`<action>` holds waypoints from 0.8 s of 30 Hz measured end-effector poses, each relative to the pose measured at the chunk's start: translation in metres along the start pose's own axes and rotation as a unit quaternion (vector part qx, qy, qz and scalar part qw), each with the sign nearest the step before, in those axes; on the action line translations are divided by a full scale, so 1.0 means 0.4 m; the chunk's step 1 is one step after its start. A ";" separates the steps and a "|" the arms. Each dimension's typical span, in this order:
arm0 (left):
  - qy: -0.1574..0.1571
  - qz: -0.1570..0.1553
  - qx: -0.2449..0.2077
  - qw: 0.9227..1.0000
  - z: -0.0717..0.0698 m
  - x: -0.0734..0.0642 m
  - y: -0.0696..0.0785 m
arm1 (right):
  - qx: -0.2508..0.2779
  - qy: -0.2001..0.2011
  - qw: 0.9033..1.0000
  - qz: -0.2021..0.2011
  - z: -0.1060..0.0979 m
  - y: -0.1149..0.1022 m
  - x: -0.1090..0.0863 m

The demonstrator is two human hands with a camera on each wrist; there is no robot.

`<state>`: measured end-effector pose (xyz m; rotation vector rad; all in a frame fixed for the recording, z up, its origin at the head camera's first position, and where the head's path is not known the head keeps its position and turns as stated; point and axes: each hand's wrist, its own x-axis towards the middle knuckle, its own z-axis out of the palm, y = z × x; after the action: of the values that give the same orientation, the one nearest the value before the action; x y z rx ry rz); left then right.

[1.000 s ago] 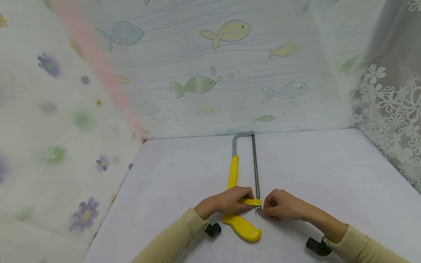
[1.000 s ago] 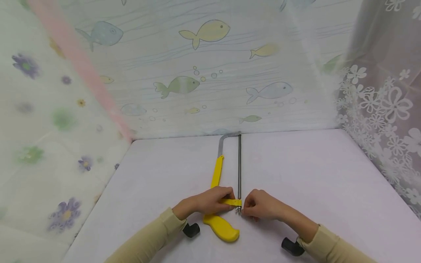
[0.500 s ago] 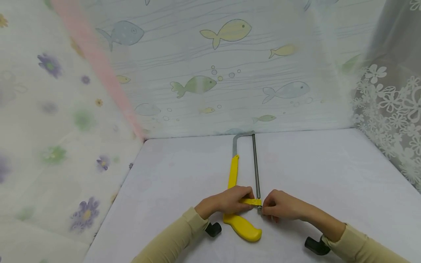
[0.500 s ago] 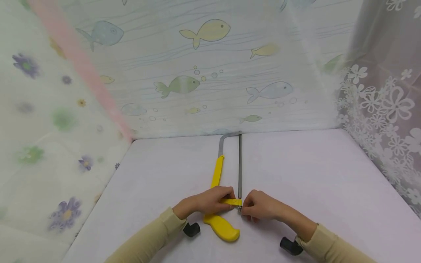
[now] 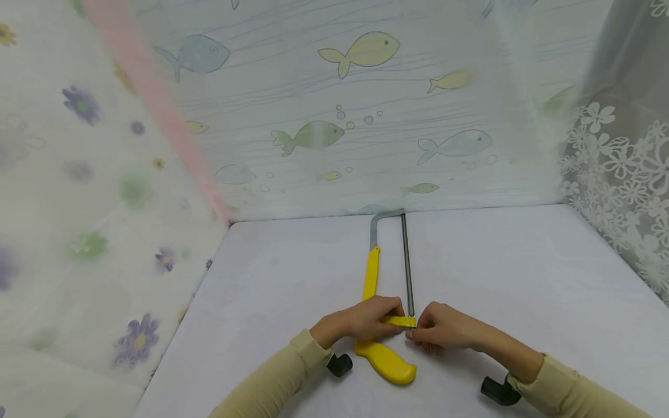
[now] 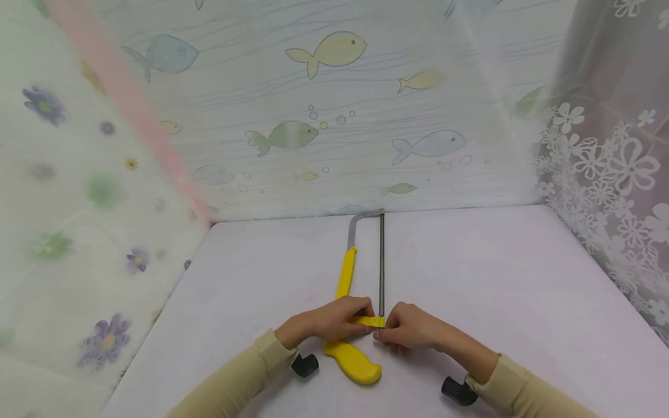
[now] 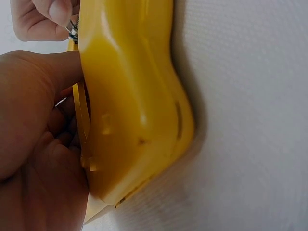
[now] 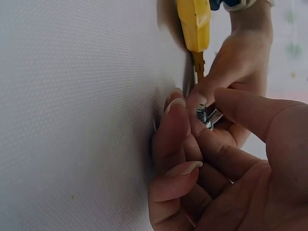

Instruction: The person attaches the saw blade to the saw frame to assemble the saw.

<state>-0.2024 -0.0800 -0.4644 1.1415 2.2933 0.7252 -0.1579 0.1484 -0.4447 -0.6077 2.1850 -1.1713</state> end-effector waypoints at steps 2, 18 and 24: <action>0.000 0.000 0.000 1.000 0.001 0.000 0.000 | 0.002 0.002 1.000 0.001 0.002 -0.002 0.000; 0.006 0.008 0.008 1.000 0.005 0.004 -0.008 | 0.008 0.002 1.000 0.009 -0.008 0.002 -0.012; 0.009 0.013 0.013 1.000 0.007 0.003 -0.007 | 0.002 0.008 1.000 0.005 -0.012 0.007 -0.017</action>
<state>-0.2032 -0.0797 -0.4685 1.1831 2.3127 0.7193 -0.1566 0.1569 -0.4431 -0.5866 2.1967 -1.1784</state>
